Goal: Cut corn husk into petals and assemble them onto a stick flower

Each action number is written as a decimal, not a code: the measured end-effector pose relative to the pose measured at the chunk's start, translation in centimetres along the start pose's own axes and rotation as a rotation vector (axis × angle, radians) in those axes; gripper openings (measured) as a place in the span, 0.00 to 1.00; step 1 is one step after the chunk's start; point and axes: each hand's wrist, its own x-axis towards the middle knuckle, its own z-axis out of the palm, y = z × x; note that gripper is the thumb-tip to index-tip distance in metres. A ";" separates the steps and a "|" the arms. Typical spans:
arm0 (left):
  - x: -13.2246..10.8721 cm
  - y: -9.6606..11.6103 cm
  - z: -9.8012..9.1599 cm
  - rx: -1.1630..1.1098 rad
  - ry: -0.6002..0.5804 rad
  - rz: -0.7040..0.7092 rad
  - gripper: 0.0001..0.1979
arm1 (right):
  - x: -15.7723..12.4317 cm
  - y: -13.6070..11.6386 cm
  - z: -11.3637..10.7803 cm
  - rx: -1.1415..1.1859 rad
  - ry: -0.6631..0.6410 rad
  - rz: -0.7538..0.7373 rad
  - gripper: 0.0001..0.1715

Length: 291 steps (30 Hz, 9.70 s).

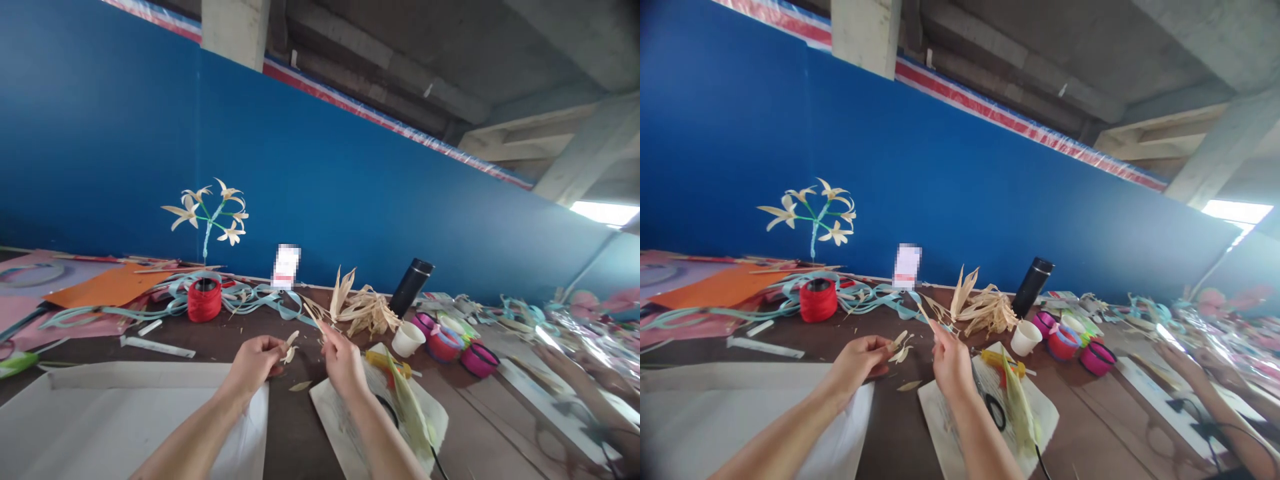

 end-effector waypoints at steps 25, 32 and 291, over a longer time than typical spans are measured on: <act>-1.1 -0.8 -0.9 1.112 0.133 0.619 0.14 | -0.9 0.1 -1.2 -0.082 -0.537 0.146 0.07; -1.0 -0.6 -0.7 1.096 0.219 0.617 0.12 | -1.0 0.0 -1.0 -0.129 -0.576 0.110 0.06; -0.4 -0.3 0.0 -0.100 0.060 0.014 0.10 | 0.0 -1.3 1.2 0.487 -0.066 0.254 0.24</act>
